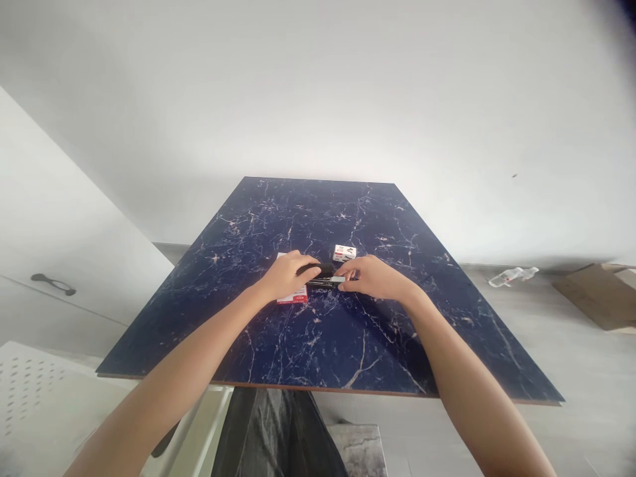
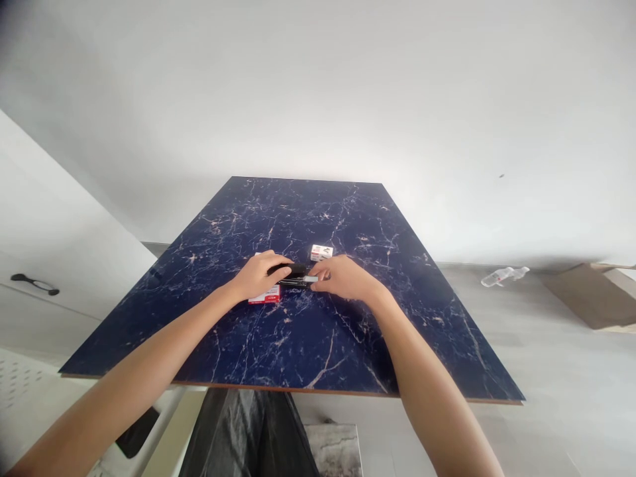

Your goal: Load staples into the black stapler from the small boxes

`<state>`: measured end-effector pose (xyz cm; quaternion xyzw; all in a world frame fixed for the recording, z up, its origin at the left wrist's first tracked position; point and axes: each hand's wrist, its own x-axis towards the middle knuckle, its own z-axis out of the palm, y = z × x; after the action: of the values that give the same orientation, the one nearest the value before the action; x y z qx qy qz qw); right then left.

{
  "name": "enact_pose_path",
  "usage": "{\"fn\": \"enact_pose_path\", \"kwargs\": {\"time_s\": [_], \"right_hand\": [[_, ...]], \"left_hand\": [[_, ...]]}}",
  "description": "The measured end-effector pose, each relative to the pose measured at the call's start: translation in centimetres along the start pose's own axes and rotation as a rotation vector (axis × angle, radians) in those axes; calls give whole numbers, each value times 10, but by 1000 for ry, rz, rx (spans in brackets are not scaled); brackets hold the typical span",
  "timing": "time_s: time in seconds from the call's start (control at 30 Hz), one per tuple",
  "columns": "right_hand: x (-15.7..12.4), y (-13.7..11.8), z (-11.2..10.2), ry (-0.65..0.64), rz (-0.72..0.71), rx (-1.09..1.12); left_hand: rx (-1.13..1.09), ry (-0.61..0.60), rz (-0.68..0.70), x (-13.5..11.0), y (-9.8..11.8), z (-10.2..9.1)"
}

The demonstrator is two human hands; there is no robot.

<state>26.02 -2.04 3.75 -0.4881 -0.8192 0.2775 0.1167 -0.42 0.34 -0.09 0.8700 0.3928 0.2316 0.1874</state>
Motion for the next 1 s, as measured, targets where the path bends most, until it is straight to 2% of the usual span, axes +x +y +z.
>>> {"fn": "enact_pose_path", "kwargs": {"time_s": [0.3,1.0], "right_hand": [[1,4,-1,75,-109,-160],[1,1,3,67,-71,-93]], "left_hand": [[2,-2,3,0,3,-2],[1,-3,-2,0,1,-1]]}}
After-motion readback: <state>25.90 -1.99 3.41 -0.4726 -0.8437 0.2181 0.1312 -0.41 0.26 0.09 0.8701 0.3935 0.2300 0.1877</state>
